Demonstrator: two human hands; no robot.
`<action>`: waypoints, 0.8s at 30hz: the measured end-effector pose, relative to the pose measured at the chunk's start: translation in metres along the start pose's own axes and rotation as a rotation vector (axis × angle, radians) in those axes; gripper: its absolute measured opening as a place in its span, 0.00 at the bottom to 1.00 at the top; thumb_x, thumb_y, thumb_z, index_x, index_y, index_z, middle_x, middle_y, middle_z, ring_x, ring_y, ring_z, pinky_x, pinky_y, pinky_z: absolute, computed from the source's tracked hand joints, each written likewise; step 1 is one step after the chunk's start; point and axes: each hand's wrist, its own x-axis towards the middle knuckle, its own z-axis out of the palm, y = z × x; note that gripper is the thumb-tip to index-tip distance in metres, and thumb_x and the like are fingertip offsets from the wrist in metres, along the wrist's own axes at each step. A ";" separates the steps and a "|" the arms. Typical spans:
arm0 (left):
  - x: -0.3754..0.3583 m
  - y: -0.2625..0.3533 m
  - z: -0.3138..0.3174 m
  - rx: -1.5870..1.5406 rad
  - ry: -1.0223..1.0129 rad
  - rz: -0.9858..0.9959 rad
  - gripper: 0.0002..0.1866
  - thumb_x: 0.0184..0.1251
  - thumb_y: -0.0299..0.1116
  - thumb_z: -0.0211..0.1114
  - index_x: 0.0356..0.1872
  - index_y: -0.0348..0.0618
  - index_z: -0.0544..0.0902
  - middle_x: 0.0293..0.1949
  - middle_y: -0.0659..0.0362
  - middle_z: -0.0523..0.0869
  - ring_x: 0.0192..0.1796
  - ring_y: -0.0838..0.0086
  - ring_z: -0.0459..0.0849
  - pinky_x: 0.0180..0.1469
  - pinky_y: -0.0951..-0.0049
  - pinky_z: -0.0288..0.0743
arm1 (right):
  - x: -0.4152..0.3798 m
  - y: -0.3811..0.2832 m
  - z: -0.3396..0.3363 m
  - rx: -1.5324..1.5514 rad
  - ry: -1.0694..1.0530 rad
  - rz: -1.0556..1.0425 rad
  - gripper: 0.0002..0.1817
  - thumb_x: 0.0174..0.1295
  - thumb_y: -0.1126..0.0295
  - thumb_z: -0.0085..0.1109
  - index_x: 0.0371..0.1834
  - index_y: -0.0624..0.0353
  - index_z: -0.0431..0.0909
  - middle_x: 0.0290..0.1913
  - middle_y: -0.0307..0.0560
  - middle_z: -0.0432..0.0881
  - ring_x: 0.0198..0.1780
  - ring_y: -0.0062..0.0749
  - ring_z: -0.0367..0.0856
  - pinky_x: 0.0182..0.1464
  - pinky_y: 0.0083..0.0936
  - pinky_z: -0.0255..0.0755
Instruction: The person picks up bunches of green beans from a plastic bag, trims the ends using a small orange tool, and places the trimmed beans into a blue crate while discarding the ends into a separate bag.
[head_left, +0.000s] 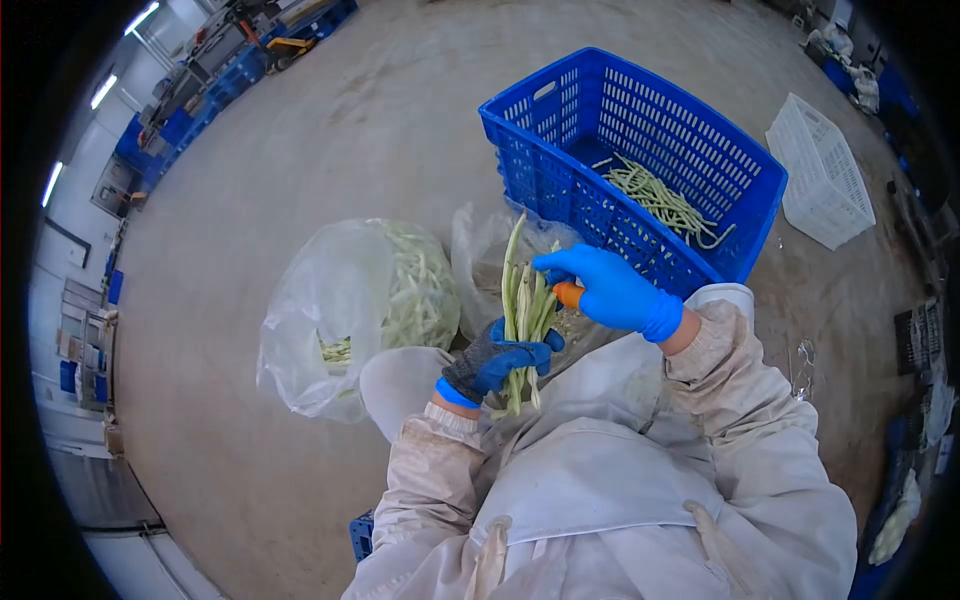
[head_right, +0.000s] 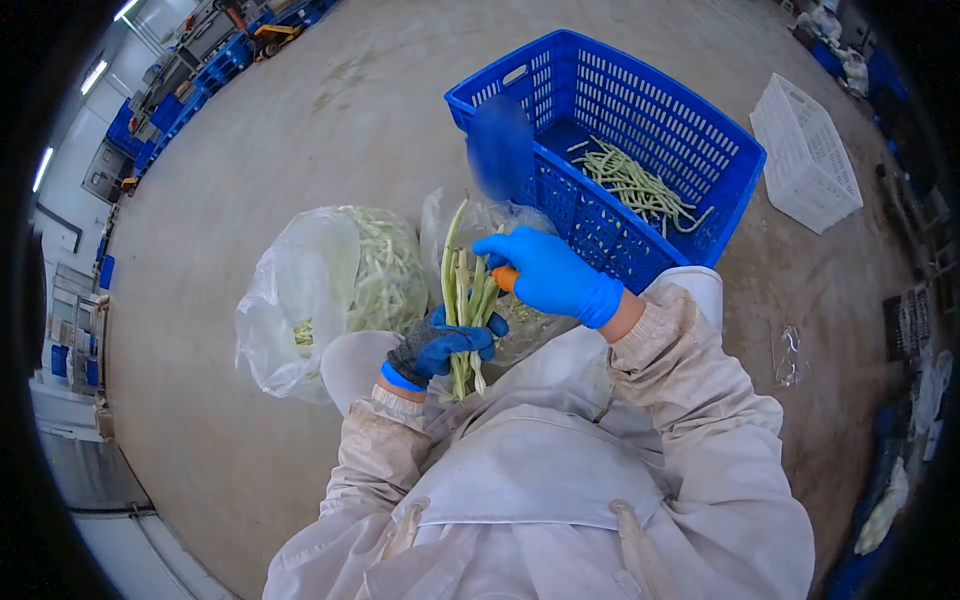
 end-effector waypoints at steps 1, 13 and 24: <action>0.000 0.000 -0.001 0.005 0.004 -0.010 0.29 0.57 0.26 0.63 0.62 0.37 0.67 0.42 0.53 0.81 0.35 0.70 0.82 0.40 0.70 0.78 | 0.000 0.000 0.000 -0.071 -0.032 0.018 0.20 0.56 0.76 0.58 0.53 0.56 0.75 0.38 0.52 0.78 0.42 0.44 0.77 0.42 0.34 0.73; 0.020 -0.009 0.002 0.079 0.105 0.006 0.22 0.58 0.29 0.63 0.55 0.36 0.73 0.36 0.57 0.82 0.33 0.74 0.81 0.35 0.74 0.74 | 0.003 0.036 0.046 -0.561 0.493 -0.103 0.08 0.48 0.78 0.58 0.33 0.57 0.78 0.32 0.51 0.79 0.33 0.49 0.76 0.35 0.37 0.72; 0.000 0.004 0.007 -0.152 -0.030 -0.086 0.36 0.56 0.25 0.63 0.67 0.37 0.60 0.33 0.61 0.75 0.31 0.78 0.72 0.34 0.76 0.70 | -0.002 0.055 -0.034 -0.195 0.204 -0.038 0.20 0.59 0.77 0.54 0.57 0.56 0.73 0.48 0.50 0.78 0.48 0.36 0.77 0.51 0.29 0.71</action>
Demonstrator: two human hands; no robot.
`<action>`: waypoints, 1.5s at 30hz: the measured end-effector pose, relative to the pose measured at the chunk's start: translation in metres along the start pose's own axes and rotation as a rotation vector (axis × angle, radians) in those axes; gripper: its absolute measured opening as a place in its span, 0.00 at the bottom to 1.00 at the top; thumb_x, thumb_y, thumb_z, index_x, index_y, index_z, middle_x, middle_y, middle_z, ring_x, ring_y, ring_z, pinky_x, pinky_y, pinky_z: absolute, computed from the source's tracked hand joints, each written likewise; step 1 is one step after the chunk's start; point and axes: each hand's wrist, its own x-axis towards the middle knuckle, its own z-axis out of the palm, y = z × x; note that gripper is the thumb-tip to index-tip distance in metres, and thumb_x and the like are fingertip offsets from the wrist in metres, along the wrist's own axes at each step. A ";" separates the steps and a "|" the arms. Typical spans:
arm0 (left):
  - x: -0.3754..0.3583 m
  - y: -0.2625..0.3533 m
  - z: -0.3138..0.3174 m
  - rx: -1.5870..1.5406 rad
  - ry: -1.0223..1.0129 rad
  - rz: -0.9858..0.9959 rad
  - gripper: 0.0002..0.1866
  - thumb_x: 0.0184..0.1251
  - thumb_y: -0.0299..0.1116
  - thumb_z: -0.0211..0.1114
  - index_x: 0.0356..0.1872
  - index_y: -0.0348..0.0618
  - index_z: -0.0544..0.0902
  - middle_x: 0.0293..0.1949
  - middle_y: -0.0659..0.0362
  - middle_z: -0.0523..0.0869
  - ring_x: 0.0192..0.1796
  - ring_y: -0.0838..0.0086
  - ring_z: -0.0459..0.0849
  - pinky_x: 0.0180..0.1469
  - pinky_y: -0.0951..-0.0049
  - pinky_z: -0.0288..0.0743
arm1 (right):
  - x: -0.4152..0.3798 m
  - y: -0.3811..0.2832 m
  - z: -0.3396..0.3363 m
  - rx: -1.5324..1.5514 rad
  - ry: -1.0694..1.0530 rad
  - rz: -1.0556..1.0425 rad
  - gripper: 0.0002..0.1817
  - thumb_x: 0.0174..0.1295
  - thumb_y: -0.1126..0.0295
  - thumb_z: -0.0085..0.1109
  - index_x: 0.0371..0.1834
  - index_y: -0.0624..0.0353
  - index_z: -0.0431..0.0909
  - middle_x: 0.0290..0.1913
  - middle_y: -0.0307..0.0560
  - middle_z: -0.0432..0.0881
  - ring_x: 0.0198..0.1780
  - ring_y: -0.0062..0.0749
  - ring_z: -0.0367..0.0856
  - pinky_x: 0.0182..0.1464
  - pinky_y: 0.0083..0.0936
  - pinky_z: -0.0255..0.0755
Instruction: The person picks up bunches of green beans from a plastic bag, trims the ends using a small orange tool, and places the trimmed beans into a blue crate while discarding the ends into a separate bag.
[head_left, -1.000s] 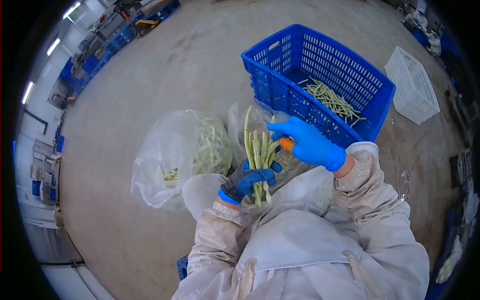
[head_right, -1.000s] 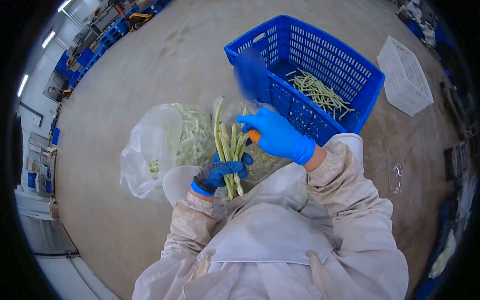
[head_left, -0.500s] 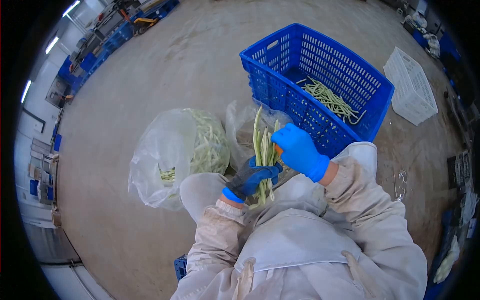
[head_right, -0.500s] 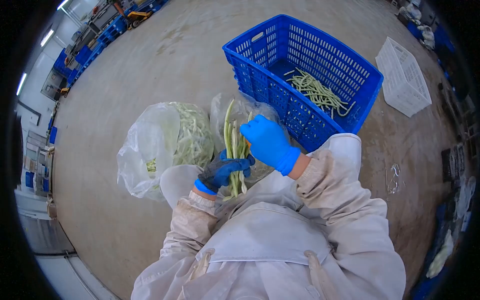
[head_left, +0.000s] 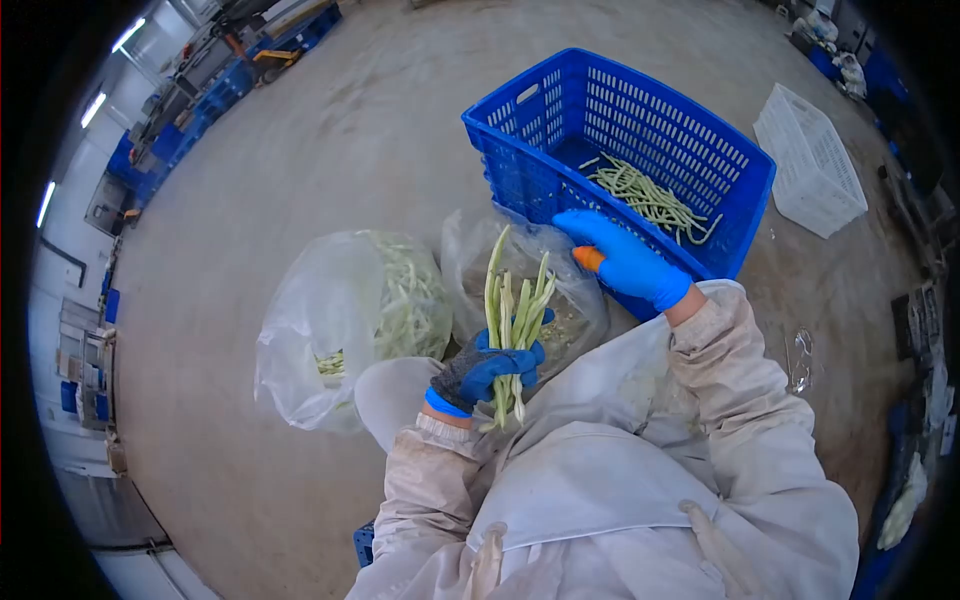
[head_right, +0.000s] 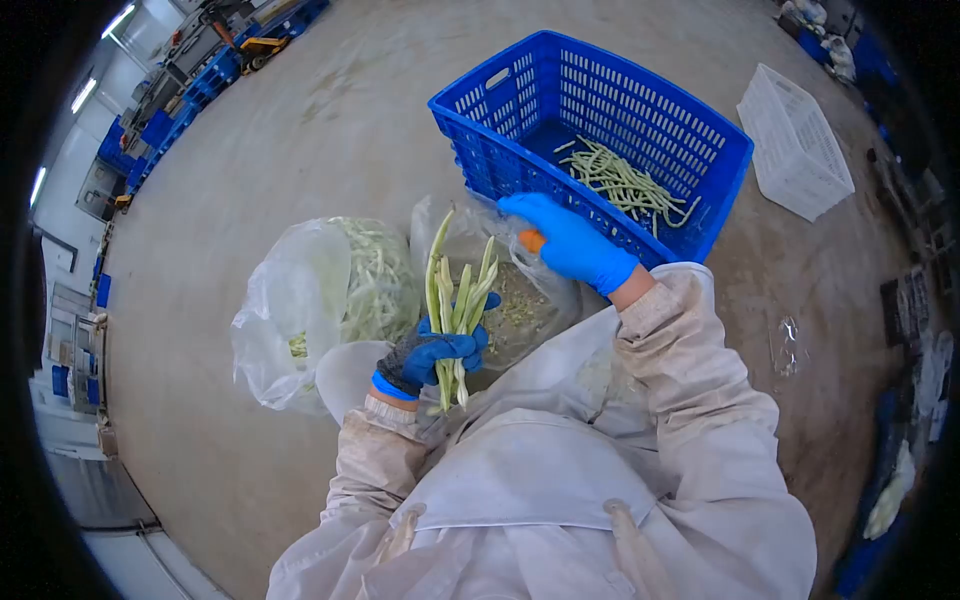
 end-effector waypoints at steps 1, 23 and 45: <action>-0.001 0.000 0.001 -0.004 -0.015 0.000 0.36 0.56 0.26 0.64 0.67 0.37 0.60 0.33 0.61 0.75 0.31 0.78 0.72 0.34 0.76 0.70 | 0.001 -0.009 0.001 0.152 -0.199 0.125 0.23 0.60 0.76 0.53 0.61 0.55 0.70 0.50 0.50 0.77 0.50 0.37 0.76 0.52 0.29 0.70; -0.008 0.005 0.008 -0.059 -0.071 -0.013 0.39 0.51 0.27 0.66 0.67 0.36 0.61 0.29 0.61 0.75 0.28 0.75 0.74 0.34 0.73 0.72 | 0.000 -0.033 -0.005 0.094 0.090 -0.057 0.20 0.58 0.78 0.53 0.56 0.58 0.74 0.50 0.54 0.78 0.49 0.49 0.77 0.53 0.35 0.71; 0.022 -0.014 0.000 0.286 0.123 -0.058 0.13 0.58 0.31 0.63 0.42 0.36 0.77 0.28 0.58 0.82 0.30 0.74 0.81 0.33 0.75 0.74 | -0.023 0.013 0.075 -0.327 0.056 -0.055 0.06 0.58 0.75 0.52 0.38 0.60 0.76 0.36 0.53 0.80 0.36 0.44 0.79 0.39 0.33 0.73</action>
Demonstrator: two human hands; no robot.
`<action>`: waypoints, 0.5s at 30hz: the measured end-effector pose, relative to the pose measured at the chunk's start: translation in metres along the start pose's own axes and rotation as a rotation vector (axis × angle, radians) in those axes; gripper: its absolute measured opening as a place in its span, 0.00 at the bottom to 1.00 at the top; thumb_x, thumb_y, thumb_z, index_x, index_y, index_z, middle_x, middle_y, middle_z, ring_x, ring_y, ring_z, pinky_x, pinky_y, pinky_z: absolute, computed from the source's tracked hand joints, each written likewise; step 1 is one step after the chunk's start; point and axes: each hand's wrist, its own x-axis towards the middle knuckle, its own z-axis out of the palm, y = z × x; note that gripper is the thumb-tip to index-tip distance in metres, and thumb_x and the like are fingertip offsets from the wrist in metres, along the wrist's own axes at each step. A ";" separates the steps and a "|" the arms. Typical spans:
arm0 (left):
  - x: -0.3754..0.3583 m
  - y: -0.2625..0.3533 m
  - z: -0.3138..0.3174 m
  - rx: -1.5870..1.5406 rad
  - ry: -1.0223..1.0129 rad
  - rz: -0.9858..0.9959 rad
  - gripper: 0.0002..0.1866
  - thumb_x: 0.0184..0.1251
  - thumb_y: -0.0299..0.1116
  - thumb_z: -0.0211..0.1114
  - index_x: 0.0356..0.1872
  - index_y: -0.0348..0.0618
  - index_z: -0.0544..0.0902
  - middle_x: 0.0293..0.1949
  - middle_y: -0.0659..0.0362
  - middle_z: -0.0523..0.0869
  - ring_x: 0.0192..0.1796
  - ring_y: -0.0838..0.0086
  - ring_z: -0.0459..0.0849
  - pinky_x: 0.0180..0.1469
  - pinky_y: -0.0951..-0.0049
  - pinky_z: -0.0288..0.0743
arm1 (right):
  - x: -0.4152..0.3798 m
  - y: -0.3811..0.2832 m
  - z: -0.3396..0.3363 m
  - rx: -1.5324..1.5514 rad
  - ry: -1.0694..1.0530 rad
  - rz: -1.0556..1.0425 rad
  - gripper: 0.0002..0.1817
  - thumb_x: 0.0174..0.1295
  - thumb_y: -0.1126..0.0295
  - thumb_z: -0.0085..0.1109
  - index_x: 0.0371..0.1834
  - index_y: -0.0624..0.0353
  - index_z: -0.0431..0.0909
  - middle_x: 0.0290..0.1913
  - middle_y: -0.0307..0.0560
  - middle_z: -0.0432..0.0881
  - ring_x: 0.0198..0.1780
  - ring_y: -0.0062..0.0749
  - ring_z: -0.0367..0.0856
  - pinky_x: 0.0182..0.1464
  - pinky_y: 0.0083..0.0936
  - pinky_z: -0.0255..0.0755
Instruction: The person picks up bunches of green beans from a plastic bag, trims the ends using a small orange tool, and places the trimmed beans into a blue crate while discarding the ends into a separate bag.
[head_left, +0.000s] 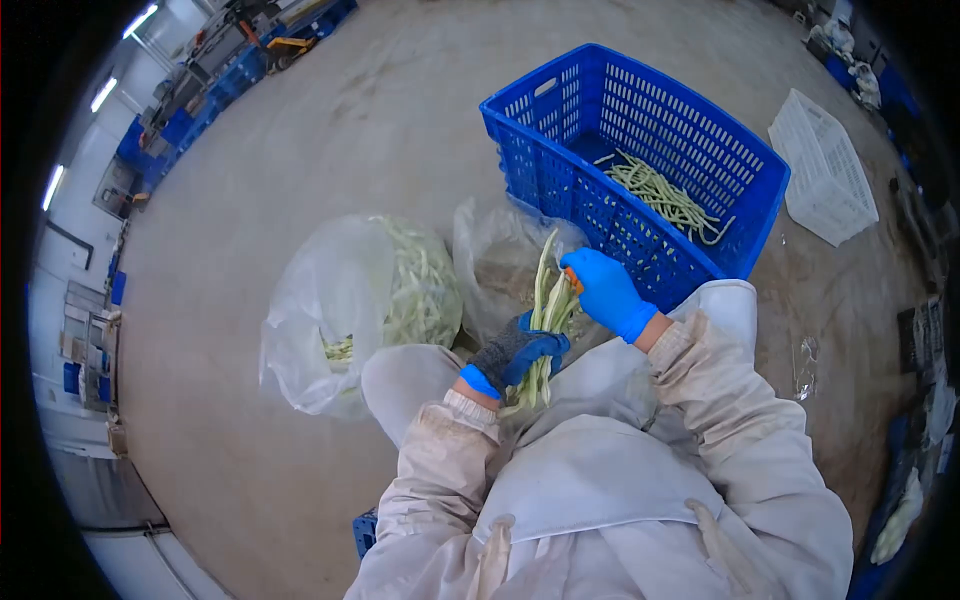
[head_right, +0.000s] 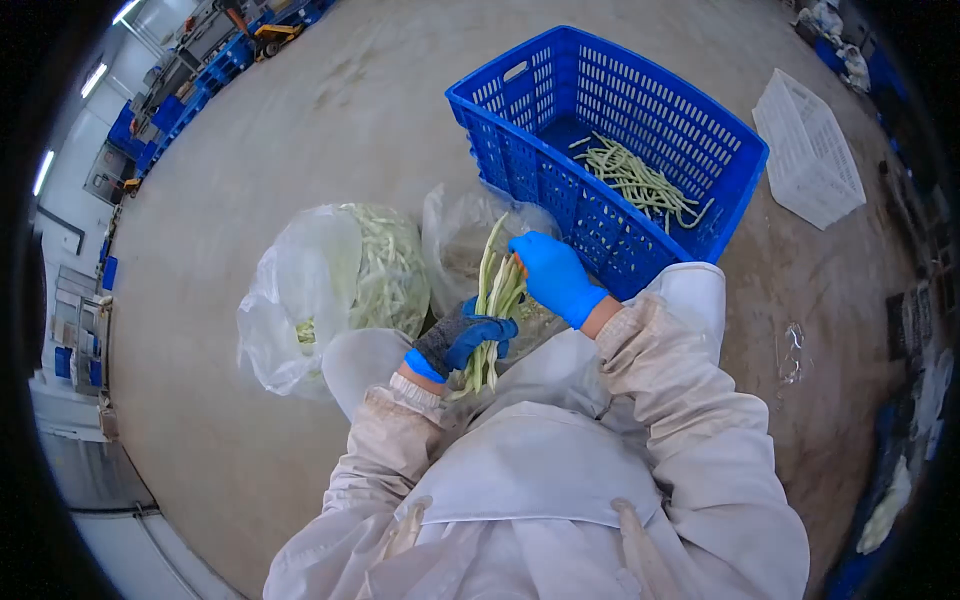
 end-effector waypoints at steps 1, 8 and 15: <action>0.002 0.000 -0.004 0.039 -0.030 0.002 0.15 0.57 0.29 0.63 0.46 0.35 0.77 0.30 0.59 0.82 0.30 0.76 0.80 0.35 0.76 0.74 | 0.002 0.010 0.003 0.182 0.122 0.166 0.06 0.59 0.75 0.52 0.38 0.61 0.77 0.36 0.51 0.80 0.35 0.39 0.79 0.38 0.30 0.74; -0.010 -0.017 -0.017 0.031 0.003 0.070 0.26 0.55 0.27 0.64 0.59 0.39 0.73 0.34 0.62 0.81 0.33 0.78 0.79 0.36 0.76 0.75 | -0.008 0.082 -0.044 0.943 0.199 0.743 0.12 0.59 0.76 0.54 0.47 0.64 0.77 0.40 0.50 0.80 0.37 0.34 0.80 0.40 0.25 0.75; -0.003 -0.006 -0.009 0.148 0.061 -0.017 0.20 0.55 0.29 0.63 0.51 0.37 0.75 0.28 0.60 0.81 0.27 0.75 0.80 0.31 0.75 0.74 | 0.010 -0.037 -0.079 0.319 -0.172 -0.166 0.26 0.57 0.77 0.56 0.61 0.57 0.68 0.49 0.52 0.76 0.46 0.46 0.76 0.46 0.31 0.73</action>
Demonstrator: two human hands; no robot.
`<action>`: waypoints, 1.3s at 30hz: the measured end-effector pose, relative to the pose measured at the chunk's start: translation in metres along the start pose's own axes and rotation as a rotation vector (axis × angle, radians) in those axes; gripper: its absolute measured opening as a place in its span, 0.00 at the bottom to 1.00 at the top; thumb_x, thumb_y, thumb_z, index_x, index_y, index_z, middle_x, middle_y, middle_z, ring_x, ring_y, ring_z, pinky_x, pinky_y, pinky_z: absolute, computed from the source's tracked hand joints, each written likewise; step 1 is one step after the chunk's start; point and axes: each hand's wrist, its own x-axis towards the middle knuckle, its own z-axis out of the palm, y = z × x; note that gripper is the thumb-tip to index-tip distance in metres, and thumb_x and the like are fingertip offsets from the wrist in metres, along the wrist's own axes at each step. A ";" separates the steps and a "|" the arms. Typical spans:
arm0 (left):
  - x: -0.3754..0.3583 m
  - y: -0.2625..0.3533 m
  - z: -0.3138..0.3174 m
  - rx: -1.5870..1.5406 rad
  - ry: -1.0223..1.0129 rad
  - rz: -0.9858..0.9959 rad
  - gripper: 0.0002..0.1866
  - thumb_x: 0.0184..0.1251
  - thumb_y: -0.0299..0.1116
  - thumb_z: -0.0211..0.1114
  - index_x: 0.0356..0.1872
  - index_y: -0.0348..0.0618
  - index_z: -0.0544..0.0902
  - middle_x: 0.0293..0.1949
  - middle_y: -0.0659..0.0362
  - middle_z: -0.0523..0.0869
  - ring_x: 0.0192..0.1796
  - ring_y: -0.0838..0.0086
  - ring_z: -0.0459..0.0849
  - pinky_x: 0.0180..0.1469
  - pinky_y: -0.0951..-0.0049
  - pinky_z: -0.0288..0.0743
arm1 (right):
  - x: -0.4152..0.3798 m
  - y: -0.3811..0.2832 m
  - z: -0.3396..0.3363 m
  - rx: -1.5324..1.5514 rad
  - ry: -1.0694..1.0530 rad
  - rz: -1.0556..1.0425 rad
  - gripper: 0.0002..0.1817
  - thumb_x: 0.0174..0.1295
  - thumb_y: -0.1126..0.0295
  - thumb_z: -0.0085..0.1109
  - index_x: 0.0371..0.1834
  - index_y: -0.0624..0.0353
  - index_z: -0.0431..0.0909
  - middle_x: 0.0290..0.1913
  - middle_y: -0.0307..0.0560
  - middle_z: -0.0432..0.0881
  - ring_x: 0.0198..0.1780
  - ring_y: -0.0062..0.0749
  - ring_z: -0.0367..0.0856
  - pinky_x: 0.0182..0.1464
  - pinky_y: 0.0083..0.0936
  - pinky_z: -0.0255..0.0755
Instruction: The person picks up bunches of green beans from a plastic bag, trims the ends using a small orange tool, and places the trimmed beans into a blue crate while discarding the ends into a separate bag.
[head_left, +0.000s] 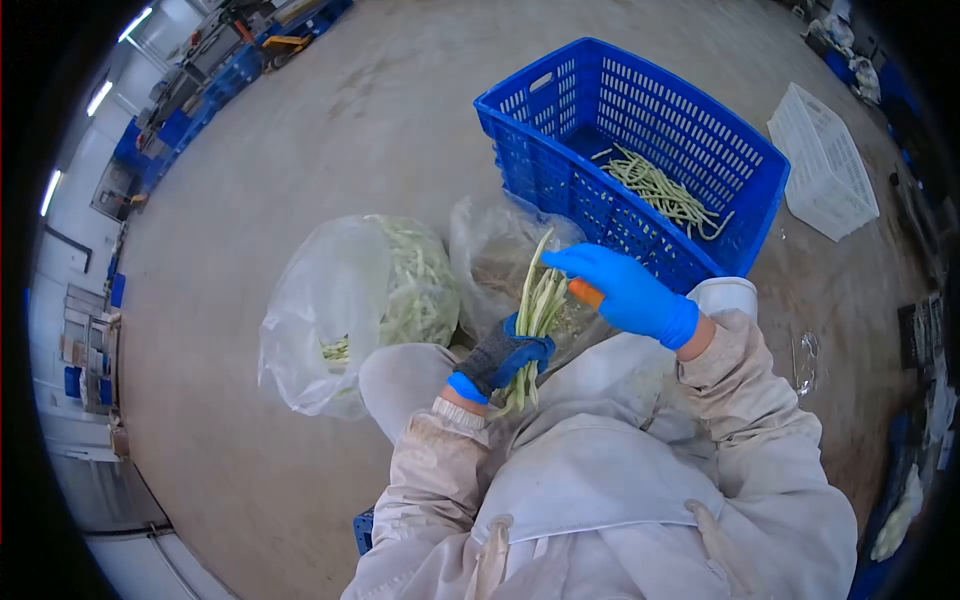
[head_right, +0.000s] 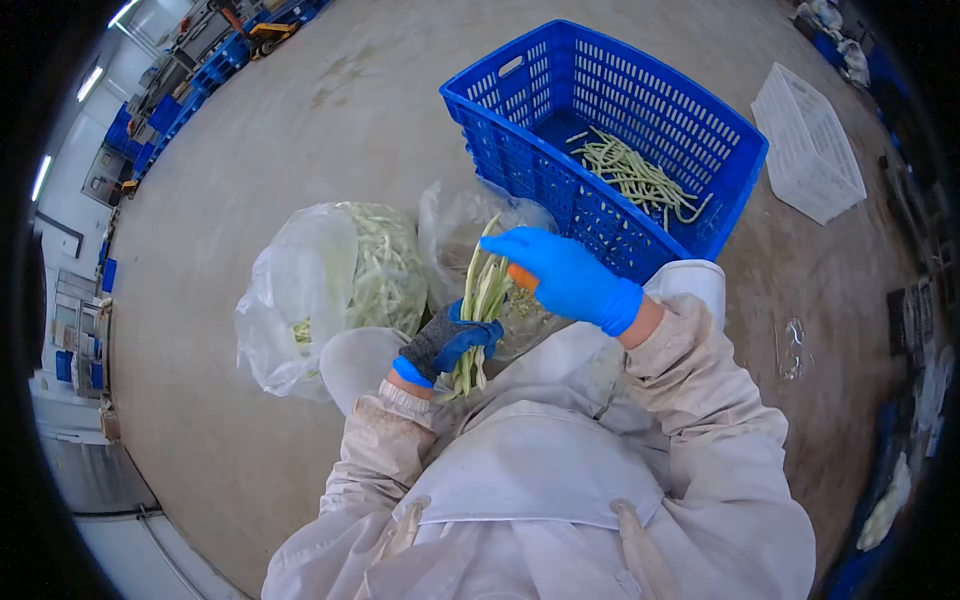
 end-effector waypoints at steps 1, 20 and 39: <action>0.003 -0.004 -0.001 0.017 0.016 -0.001 0.19 0.55 0.29 0.63 0.50 0.38 0.76 0.27 0.60 0.80 0.26 0.75 0.80 0.30 0.75 0.74 | 0.003 -0.002 0.001 -0.002 0.002 -0.001 0.26 0.57 0.77 0.56 0.61 0.57 0.68 0.49 0.52 0.76 0.46 0.46 0.76 0.46 0.31 0.73; -0.010 0.007 -0.001 -0.307 -0.119 0.025 0.33 0.57 0.29 0.65 0.65 0.39 0.65 0.35 0.59 0.79 0.33 0.75 0.79 0.36 0.74 0.75 | -0.017 0.068 0.007 -0.129 0.269 0.222 0.16 0.59 0.75 0.55 0.52 0.59 0.75 0.46 0.53 0.77 0.44 0.45 0.76 0.47 0.33 0.71; -0.007 0.000 0.001 -0.431 -0.176 0.113 0.25 0.56 0.26 0.65 0.56 0.39 0.70 0.38 0.56 0.79 0.34 0.71 0.78 0.39 0.69 0.75 | 0.011 -0.014 0.024 0.113 0.194 0.135 0.08 0.55 0.76 0.58 0.39 0.59 0.78 0.38 0.47 0.75 0.36 0.46 0.76 0.36 0.32 0.71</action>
